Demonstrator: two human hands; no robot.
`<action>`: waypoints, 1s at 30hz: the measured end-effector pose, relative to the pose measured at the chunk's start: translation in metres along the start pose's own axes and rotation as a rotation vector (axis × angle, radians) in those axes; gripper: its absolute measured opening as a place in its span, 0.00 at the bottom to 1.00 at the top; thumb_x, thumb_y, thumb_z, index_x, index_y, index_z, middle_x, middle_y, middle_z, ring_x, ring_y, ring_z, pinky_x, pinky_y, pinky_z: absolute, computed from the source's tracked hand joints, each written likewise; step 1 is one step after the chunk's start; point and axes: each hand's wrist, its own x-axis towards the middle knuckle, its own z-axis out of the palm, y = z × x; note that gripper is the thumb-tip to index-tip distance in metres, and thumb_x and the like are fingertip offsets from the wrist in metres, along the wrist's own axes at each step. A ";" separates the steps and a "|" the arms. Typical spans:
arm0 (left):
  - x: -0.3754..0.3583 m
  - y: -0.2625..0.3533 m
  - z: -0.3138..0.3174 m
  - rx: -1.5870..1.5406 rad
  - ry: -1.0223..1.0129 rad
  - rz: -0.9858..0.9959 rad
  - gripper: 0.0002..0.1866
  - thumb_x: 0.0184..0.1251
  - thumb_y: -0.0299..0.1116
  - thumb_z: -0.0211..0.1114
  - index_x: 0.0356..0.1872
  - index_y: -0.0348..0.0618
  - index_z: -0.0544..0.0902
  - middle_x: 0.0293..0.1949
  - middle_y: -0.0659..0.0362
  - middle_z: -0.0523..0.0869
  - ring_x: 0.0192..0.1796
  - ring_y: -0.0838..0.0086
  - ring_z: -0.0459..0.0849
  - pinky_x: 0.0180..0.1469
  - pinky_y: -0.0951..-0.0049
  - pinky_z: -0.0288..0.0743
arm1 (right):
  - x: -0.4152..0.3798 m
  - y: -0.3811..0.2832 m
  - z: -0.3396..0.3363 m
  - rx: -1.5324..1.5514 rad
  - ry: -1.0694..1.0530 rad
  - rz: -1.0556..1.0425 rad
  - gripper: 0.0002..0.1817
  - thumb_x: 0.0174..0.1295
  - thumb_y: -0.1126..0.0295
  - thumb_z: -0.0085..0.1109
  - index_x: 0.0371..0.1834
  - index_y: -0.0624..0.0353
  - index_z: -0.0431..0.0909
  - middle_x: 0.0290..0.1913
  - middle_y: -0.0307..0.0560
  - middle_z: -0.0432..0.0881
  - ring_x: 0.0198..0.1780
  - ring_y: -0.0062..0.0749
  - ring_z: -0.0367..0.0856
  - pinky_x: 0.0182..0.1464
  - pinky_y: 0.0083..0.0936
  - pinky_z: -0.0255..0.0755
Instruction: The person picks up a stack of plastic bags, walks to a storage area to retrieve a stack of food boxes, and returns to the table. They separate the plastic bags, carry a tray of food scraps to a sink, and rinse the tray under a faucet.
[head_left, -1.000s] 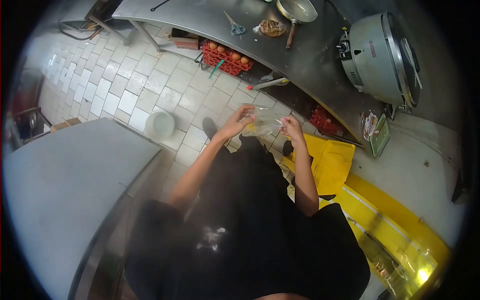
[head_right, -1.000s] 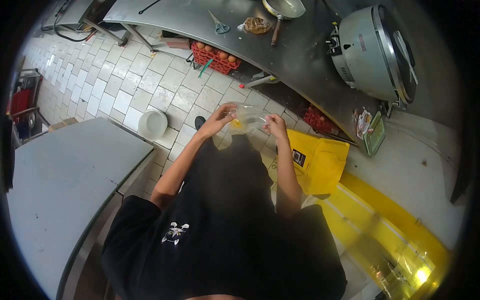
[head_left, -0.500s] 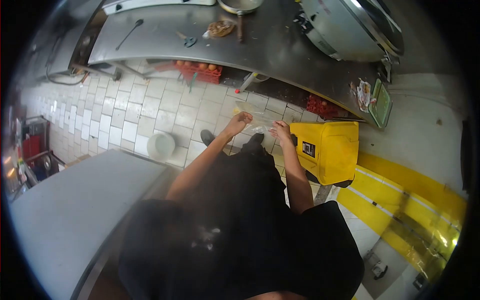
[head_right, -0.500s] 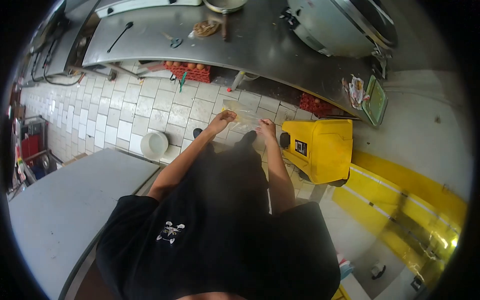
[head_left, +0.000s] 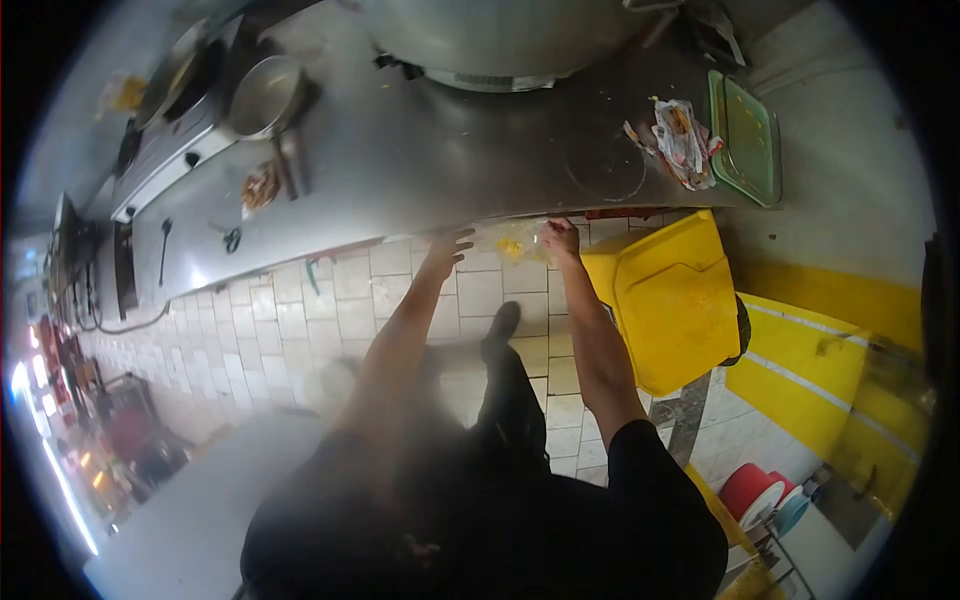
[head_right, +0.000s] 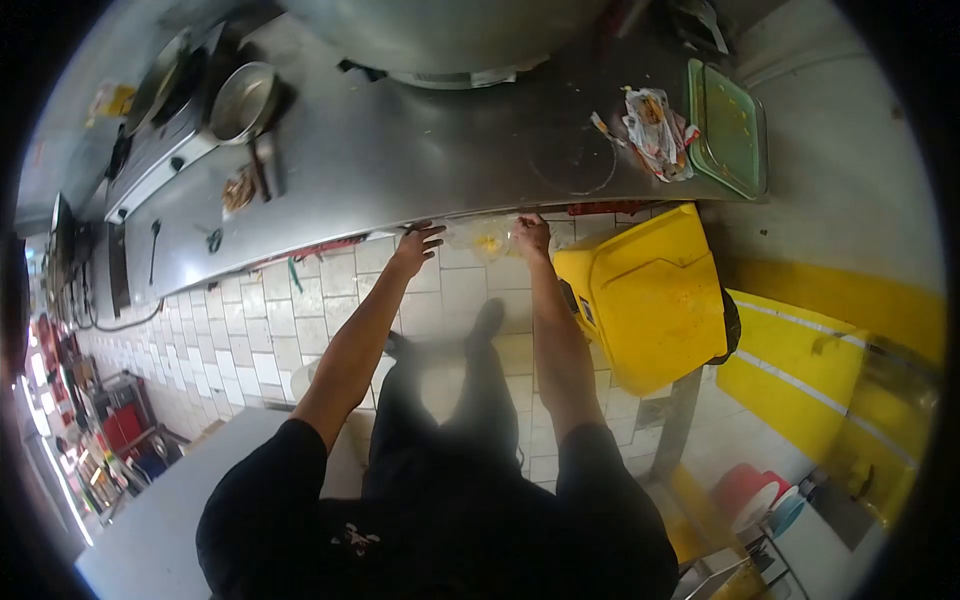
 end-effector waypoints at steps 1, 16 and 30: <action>0.026 -0.011 -0.007 0.016 -0.011 -0.009 0.19 0.73 0.39 0.45 0.62 0.51 0.65 0.59 0.62 0.79 0.55 0.66 0.78 0.52 0.59 0.66 | 0.021 0.003 -0.009 0.013 0.015 0.006 0.06 0.61 0.70 0.61 0.38 0.57 0.77 0.34 0.39 0.81 0.31 0.24 0.81 0.34 0.22 0.78; -0.011 -0.087 0.021 0.093 -0.195 0.013 0.27 0.72 0.54 0.45 0.65 0.50 0.68 0.63 0.56 0.74 0.64 0.61 0.73 0.63 0.53 0.62 | -0.071 0.000 -0.111 0.388 0.376 -0.232 0.12 0.66 0.61 0.54 0.44 0.56 0.75 0.36 0.41 0.80 0.28 0.27 0.80 0.30 0.20 0.73; -0.242 -0.162 -0.068 0.522 0.167 -0.502 0.18 0.68 0.50 0.57 0.50 0.49 0.77 0.41 0.59 0.86 0.38 0.74 0.85 0.35 0.70 0.75 | 0.001 -0.246 -0.383 0.373 0.718 -0.061 0.19 0.70 0.63 0.47 0.60 0.59 0.69 0.50 0.48 0.78 0.34 0.29 0.80 0.29 0.23 0.73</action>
